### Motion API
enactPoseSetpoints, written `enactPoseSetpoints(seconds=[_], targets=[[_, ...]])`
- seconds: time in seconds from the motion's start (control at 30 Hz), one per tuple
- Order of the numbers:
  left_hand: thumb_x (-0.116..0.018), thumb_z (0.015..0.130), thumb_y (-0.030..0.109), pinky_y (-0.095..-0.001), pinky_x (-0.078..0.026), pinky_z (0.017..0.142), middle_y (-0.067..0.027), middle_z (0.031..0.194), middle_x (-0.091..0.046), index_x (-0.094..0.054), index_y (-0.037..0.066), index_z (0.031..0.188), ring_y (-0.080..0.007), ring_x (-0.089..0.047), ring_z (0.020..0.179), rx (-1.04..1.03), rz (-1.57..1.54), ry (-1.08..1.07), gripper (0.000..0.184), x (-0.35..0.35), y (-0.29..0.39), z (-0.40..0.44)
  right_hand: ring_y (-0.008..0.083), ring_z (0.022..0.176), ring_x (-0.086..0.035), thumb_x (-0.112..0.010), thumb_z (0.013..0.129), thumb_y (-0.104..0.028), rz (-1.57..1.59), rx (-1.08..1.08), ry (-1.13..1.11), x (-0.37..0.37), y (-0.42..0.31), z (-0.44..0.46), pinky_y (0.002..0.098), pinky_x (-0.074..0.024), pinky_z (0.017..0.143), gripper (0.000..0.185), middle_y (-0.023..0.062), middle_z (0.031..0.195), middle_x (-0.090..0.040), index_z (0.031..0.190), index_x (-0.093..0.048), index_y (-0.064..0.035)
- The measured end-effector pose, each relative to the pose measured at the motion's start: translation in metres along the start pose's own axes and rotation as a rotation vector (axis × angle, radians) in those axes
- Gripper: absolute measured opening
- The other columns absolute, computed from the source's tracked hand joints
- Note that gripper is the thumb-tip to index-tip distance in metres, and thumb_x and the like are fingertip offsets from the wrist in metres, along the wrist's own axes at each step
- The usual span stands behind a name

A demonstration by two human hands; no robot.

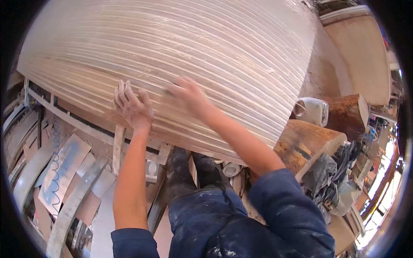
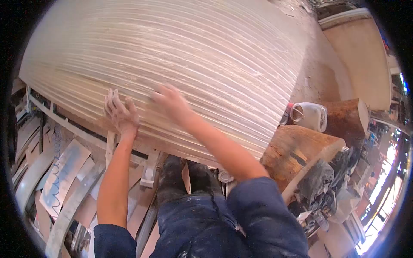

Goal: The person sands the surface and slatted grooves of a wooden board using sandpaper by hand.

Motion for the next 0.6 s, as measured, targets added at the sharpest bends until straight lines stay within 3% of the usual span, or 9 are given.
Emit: enactPoseSetpoints(seconds=[0.07, 0.13, 0.2, 0.23, 0.3, 0.4, 0.47, 0.57, 0.6], targets=[[-0.047, 0.104, 0.038, -0.0554, -0.022, 0.121, -0.0189, 0.156, -0.042, -0.046, 0.004, 0.147, -0.0392, -0.033, 0.146, 0.010, 0.010, -0.001, 0.055, 0.003, -0.001, 0.000, 0.0351, 0.119, -0.061, -0.070, 0.080, -0.001, 0.095, 0.062, 0.190, 0.044, 0.029, -0.098, 0.0461, -0.0505, 0.101, 0.039, 0.0173, 0.120, -0.068, 0.119, -0.072, -0.0048], [-0.048, 0.103, 0.038, -0.0572, -0.022, 0.121, -0.0182, 0.154, -0.043, -0.046, 0.004, 0.146, -0.0386, -0.034, 0.146, 0.011, 0.008, 0.016, 0.055, 0.003, 0.000, 0.002, 0.0334, 0.102, -0.066, -0.074, 0.082, -0.009, 0.054, -0.027, 0.129, 0.077, 0.069, -0.197, 0.0445, -0.0531, 0.093, 0.031, 0.0146, 0.109, -0.070, 0.112, -0.074, -0.0048], [-0.049, 0.102, 0.037, -0.0589, -0.022, 0.121, -0.0174, 0.152, -0.044, -0.047, 0.004, 0.145, -0.0381, -0.035, 0.145, 0.005, 0.015, 0.029, 0.055, 0.003, -0.002, 0.001, 0.0330, 0.101, -0.065, -0.075, 0.082, -0.009, -0.004, -0.169, 0.111, 0.089, 0.083, -0.244, 0.0436, -0.0535, 0.091, 0.033, 0.0137, 0.107, -0.070, 0.115, -0.074, -0.0057], [-0.049, 0.102, 0.037, -0.0591, -0.022, 0.120, -0.0176, 0.152, -0.045, -0.047, 0.004, 0.145, -0.0380, -0.035, 0.145, 0.002, 0.014, 0.037, 0.054, 0.003, -0.002, 0.001, 0.0330, 0.101, -0.065, -0.075, 0.082, -0.009, 0.000, -0.172, 0.115, 0.086, 0.073, -0.222, 0.0436, -0.0535, 0.091, 0.033, 0.0137, 0.107, -0.070, 0.115, -0.074, -0.0057], [-0.049, 0.102, 0.036, -0.0594, -0.023, 0.120, -0.0177, 0.152, -0.045, -0.048, 0.003, 0.144, -0.0379, -0.035, 0.145, -0.019, 0.018, 0.048, 0.054, 0.003, 0.002, 0.001, 0.0313, 0.098, -0.065, -0.077, 0.081, -0.013, 0.084, 0.040, 0.240, 0.062, 0.044, -0.147, 0.0426, -0.0529, 0.089, 0.033, 0.0132, 0.104, -0.070, 0.113, -0.075, -0.0069], [-0.048, 0.104, 0.036, -0.0548, -0.024, 0.120, -0.0208, 0.153, -0.045, -0.048, 0.003, 0.145, -0.0404, -0.037, 0.143, -0.031, 0.043, 0.030, 0.053, 0.005, 0.002, 0.000, 0.0367, 0.116, -0.057, -0.071, 0.084, -0.014, 0.136, 0.175, 0.273, -0.013, 0.005, 0.000, 0.0475, -0.0476, 0.101, 0.037, 0.0188, 0.123, -0.062, 0.120, -0.071, -0.0055], [-0.048, 0.104, 0.037, -0.0531, -0.026, 0.119, -0.0213, 0.152, -0.047, -0.049, 0.003, 0.145, -0.0407, -0.040, 0.141, -0.097, 0.036, 0.070, 0.053, 0.006, 0.003, -0.002, 0.0371, 0.118, -0.058, -0.066, 0.084, -0.011, 0.003, 0.095, 0.208, -0.042, -0.031, 0.086, 0.0472, -0.0498, 0.099, 0.019, 0.0195, 0.110, -0.064, 0.101, -0.070, -0.0021], [-0.048, 0.104, 0.042, -0.0550, -0.025, 0.119, -0.0176, 0.154, -0.046, -0.051, 0.004, 0.143, -0.0386, -0.038, 0.143, -0.024, -0.014, 0.049, 0.055, -0.002, -0.005, -0.002, 0.0363, 0.110, -0.061, -0.065, 0.084, -0.010, 0.018, 0.040, 0.210, -0.030, -0.035, 0.082, 0.0472, -0.0510, 0.096, 0.013, 0.0177, 0.104, -0.064, 0.094, -0.068, -0.0015], [-0.049, 0.104, 0.042, -0.0549, -0.025, 0.119, -0.0161, 0.155, -0.046, -0.050, 0.007, 0.146, -0.0375, -0.038, 0.144, -0.024, 0.017, 0.071, 0.054, -0.004, -0.007, -0.002, 0.0362, 0.107, -0.061, -0.066, 0.085, -0.011, 0.065, 0.108, 0.313, -0.021, -0.019, 0.044, 0.0475, -0.0511, 0.095, 0.015, 0.0170, 0.103, -0.064, 0.096, -0.069, -0.0020]])
Point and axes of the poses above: each hand's wrist, its own z-axis towards the middle knuckle, its own x-axis out of the back of the hand, y = z × x, the point moved 7 cm from there along z, towards the middle knuckle
